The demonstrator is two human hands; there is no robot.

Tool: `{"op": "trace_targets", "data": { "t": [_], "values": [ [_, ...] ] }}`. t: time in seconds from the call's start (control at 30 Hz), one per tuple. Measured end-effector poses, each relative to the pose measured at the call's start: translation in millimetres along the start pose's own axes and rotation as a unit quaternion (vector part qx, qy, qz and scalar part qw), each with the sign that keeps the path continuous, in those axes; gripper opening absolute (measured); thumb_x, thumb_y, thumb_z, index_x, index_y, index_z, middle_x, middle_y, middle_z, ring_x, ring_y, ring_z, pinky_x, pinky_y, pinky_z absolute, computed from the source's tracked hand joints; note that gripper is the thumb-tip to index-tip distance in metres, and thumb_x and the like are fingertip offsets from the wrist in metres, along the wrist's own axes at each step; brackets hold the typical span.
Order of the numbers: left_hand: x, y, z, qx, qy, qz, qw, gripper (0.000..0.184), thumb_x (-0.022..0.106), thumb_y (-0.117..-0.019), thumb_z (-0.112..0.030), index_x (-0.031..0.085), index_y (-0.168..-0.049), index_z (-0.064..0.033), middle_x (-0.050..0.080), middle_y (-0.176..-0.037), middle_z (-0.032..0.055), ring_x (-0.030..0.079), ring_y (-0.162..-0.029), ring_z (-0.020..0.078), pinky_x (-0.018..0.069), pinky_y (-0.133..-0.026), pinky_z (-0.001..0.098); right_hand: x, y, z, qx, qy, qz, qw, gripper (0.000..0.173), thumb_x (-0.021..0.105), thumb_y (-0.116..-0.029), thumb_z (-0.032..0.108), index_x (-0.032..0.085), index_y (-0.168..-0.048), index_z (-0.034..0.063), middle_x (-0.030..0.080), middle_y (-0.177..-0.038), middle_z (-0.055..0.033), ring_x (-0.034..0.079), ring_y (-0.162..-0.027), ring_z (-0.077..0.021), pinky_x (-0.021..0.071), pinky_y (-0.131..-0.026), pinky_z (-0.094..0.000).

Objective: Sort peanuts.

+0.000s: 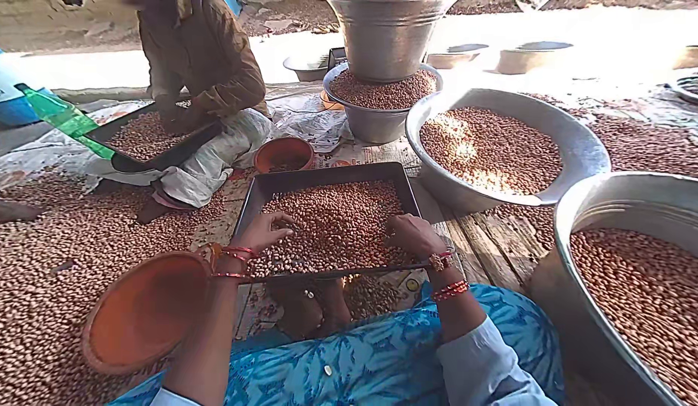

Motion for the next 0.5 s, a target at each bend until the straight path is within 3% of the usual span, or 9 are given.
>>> {"op": "trace_targets", "data": {
  "t": [0.03, 0.1, 0.23, 0.33, 0.4, 0.5],
  "values": [
    [-1, -3, 10, -0.066, -0.098, -0.021, 0.993, 0.036, 0.067, -0.1011, -0.015, 0.064, -0.135, -0.0035, 0.067, -0.129, 0.0209, 0.065, -0.119, 0.035, 0.0474, -0.105, 0.0529, 5, 0, 4, -0.003, 0.016, 0.011, 1.0, 0.039, 0.071, -0.0961, 0.031, 0.07, -0.122, 0.0023, 0.067, -0.126, -0.0247, 0.062, -0.12, -0.0435, 0.0472, -0.095, -0.0642],
    [13, -8, 14, -0.122, -0.194, -0.002, 0.973, 0.044, 0.067, -0.1002, -0.018, 0.059, -0.14, 0.0002, 0.057, -0.142, 0.0276, 0.051, -0.137, 0.0449, 0.0355, -0.114, 0.0629, 13, 2, 21, -0.028, 0.026, 0.029, 0.999, 0.04, 0.071, -0.0966, 0.031, 0.069, -0.121, -0.0009, 0.066, -0.126, -0.026, 0.061, -0.121, -0.0442, 0.0465, -0.096, -0.0644],
    [61, -12, -18, -0.09, -0.213, 0.066, 0.971, 0.058, 0.067, -0.1007, -0.03, 0.051, -0.142, 0.0068, 0.056, -0.142, 0.0306, 0.053, -0.135, 0.0455, 0.0405, -0.112, 0.0597, 32, 5, 70, -0.088, -0.006, 0.035, 0.996, 0.05, 0.063, -0.1015, 0.029, 0.053, -0.137, -0.0044, 0.063, -0.128, -0.0276, 0.06, -0.124, -0.0434, 0.0461, -0.1, -0.0613],
    [76, -10, -36, -0.072, -0.124, 0.085, 0.986, 0.06, 0.067, -0.0999, -0.02, 0.043, -0.147, 0.009, 0.055, -0.14, 0.0338, 0.053, -0.134, 0.0471, 0.0396, -0.112, 0.0602, 38, 2, 100, -0.156, -0.138, -0.026, 0.978, 0.065, 0.065, -0.1008, 0.027, 0.04, -0.154, 0.0006, 0.06, -0.137, -0.0259, 0.059, -0.128, -0.0396, 0.0457, -0.107, -0.0551],
    [75, -10, -37, -0.048, -0.005, 0.061, 0.997, 0.057, 0.066, -0.0976, -0.005, 0.041, -0.146, 0.0125, 0.054, -0.139, 0.0342, 0.054, -0.132, 0.0422, 0.0398, -0.113, 0.0543, 33, 2, 114, -0.244, -0.222, -0.065, 0.942, 0.06, 0.066, -0.0995, 0.019, 0.044, -0.154, 0.0041, 0.058, -0.143, -0.0232, 0.06, -0.128, -0.0366, 0.0466, -0.108, -0.0514],
    [63, -10, -35, 0.009, 0.245, -0.013, 0.969, 0.053, 0.055, -0.0967, 0.011, 0.04, -0.147, 0.0099, 0.056, -0.138, 0.0215, 0.059, -0.119, 0.0141, 0.0478, -0.102, 0.0269, 8, 4, 105, -0.314, -0.283, -0.108, 0.9, 0.044, 0.066, -0.0981, 0.014, 0.059, -0.141, 0.0056, 0.066, -0.134, -0.0158, 0.069, -0.105, -0.0246, 0.0546, -0.094, -0.0412]
  ]
}}
Point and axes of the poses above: each hand's wrist, its own y-axis away from the middle knuckle, its own x-axis out of the palm, z = x × y, the point moved 9 cm from there along -y, towards the middle knuckle
